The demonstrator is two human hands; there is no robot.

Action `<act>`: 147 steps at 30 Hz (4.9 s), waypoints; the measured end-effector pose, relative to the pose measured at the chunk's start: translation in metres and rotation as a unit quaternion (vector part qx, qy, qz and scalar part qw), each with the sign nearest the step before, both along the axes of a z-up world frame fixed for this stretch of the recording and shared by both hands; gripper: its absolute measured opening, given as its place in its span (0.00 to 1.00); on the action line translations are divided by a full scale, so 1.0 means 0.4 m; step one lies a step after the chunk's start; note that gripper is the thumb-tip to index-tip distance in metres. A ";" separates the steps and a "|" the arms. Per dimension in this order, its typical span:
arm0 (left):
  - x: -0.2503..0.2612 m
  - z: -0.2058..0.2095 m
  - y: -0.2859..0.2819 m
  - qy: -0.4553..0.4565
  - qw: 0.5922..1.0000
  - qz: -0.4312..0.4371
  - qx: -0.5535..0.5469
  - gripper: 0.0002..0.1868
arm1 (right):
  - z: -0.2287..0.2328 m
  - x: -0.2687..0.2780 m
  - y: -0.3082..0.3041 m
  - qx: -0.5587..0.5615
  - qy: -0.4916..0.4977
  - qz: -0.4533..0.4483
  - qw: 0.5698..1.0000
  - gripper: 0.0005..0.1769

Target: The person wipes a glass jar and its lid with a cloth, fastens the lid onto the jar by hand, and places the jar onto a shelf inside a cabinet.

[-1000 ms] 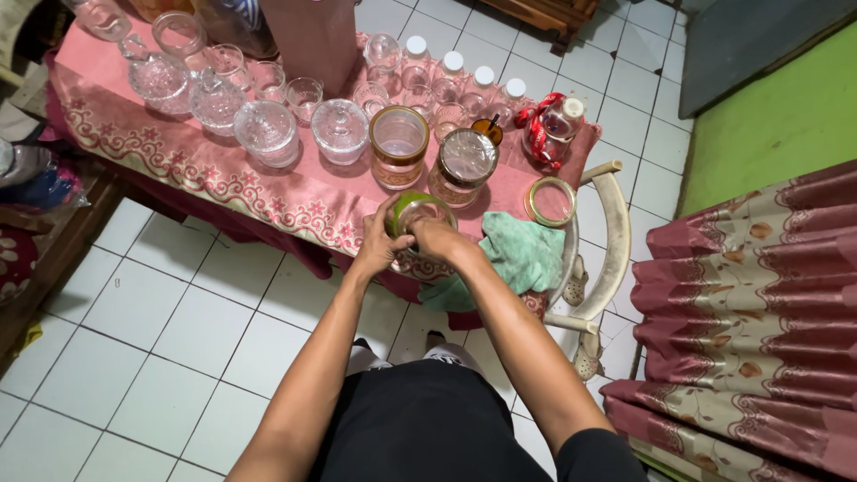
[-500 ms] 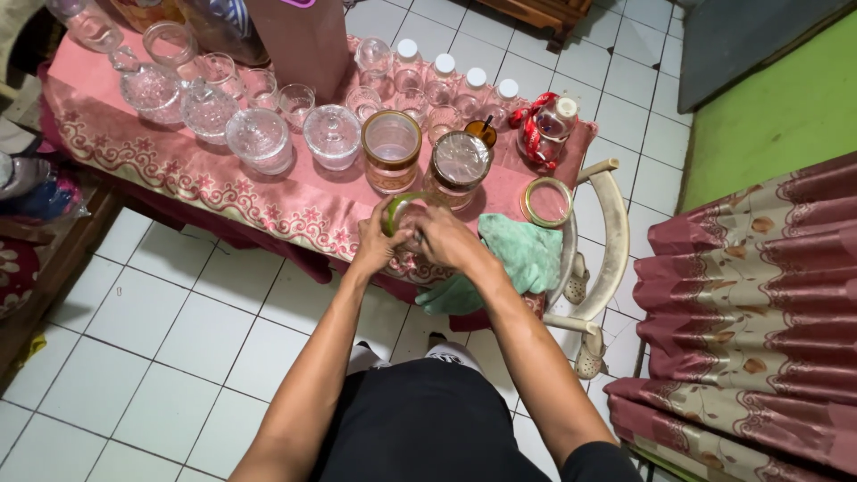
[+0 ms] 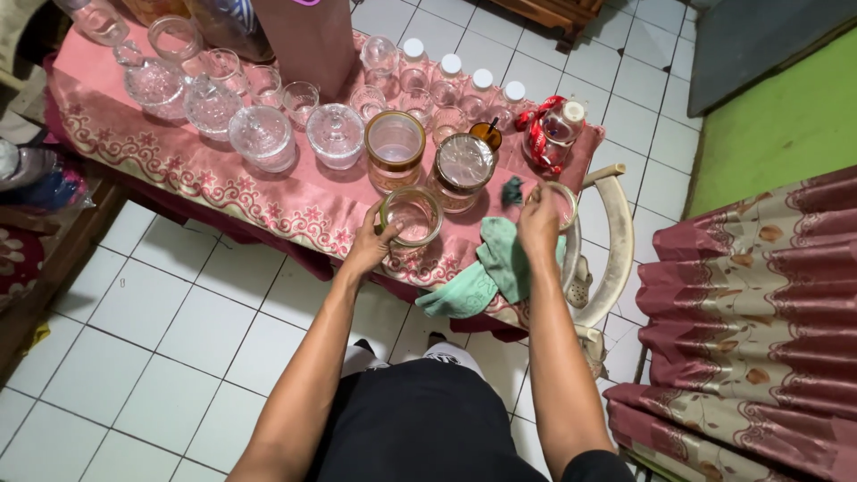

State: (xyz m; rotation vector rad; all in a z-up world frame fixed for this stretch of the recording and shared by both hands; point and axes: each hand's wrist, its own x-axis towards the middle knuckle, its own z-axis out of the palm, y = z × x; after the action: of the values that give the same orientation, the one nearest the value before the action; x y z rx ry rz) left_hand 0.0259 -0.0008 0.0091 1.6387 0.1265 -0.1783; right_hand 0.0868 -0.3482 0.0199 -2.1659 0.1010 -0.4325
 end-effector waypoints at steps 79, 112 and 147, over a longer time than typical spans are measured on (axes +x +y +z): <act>-0.072 0.165 -0.023 -0.085 0.983 0.097 0.134 0.19 | 0.199 -0.240 0.393 -0.180 -0.155 0.367 0.899 0.09; -0.112 0.116 -0.026 -0.124 0.985 0.100 0.072 0.19 | -0.002 -0.276 0.387 -0.201 -0.174 0.223 0.938 0.25; -0.076 0.155 -0.022 -0.028 0.998 0.010 0.062 0.21 | 0.120 -0.262 0.424 0.119 0.188 0.044 0.974 0.23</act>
State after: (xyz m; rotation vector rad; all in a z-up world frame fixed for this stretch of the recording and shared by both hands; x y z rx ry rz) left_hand -0.0044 -0.0094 0.0709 1.7630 0.1127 -0.1111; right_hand -0.0180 -0.1786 0.0678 -1.9808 0.2526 0.0457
